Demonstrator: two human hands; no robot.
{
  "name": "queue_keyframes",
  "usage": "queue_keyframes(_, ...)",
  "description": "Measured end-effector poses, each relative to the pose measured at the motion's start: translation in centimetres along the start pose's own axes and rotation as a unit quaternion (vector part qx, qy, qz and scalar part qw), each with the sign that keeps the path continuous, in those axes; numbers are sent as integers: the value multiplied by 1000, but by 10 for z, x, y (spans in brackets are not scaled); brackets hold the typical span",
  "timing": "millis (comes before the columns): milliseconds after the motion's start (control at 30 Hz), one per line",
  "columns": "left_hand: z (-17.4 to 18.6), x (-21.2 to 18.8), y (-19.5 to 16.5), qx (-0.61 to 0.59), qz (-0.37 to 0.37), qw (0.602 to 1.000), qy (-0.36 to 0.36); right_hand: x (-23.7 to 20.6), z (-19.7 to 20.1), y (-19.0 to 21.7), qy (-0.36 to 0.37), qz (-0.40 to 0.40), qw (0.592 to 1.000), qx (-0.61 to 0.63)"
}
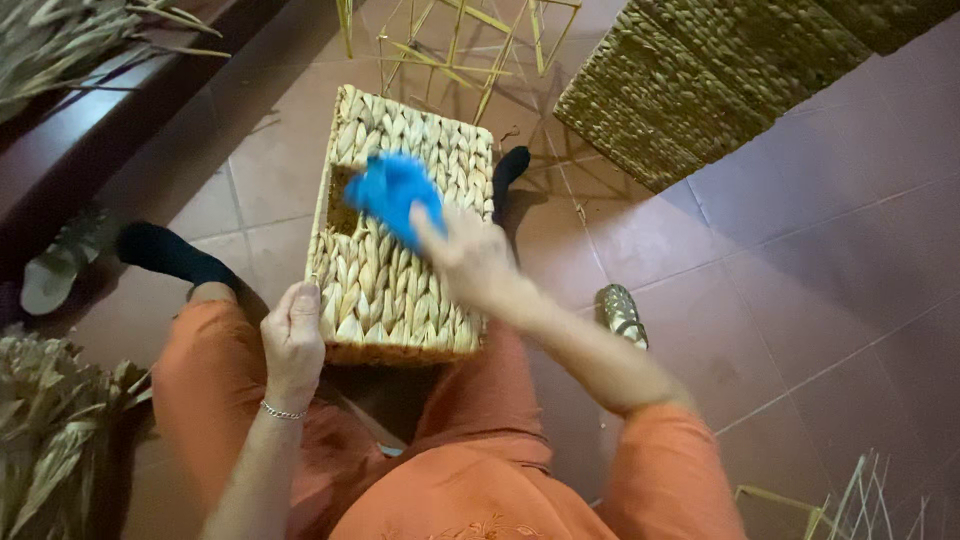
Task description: The person sits on the floor with a woven water-hyacinth basket on their lap and wipes its surfaces with a blue cloth, turning the basket to reach different sides. They then pick up scissors, trim loose strands from the basket edge, and resume wiping the basket.
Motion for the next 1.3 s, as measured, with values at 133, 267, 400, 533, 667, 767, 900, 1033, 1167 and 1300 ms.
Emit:
queue_keyframes(133,9,9,12,-11,5,1000,-10,-45,34,67,-20,161,981,106)
queue_keyframes(267,12,11,15,-12,11,1000,-3,-25,19,50,-22,133,983,128)
queue_keyframes(400,-2,5,3,-12,20,1000,19,46,-24,-18,-63,50,997,14)
queue_keyframes(533,-8,5,-8,0,55,998,19,106,-64,-80,-61,-89,992,-69)
queue_keyframes(667,-4,8,-10,11,-3,1000,-1,115,-71,-84,-68,-110,987,-96)
queue_keyframes(767,4,7,2,23,-2,1000,-16,85,-48,-43,-48,-31,997,-50)
queue_keyframes(900,17,14,19,1,42,999,-19,14,4,30,-1,85,993,84)
queue_keyframes(1033,17,19,19,-36,18,999,0,-42,30,65,60,154,979,122)
queue_keyframes(1167,8,17,11,-4,26,1000,4,-39,19,32,12,126,987,95)
queue_keyframes(1300,3,15,-1,-15,4,1000,9,14,-16,-41,13,2,1000,-5)
Point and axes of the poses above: each hand's wrist, its own x-axis towards the middle knuckle, its own z-axis out of the back of the hand, y = z × x, the point moved 4 cm from there along x, towards the middle knuckle, and after that the axes turned 3 degrees about z, right-handed, at the moved point
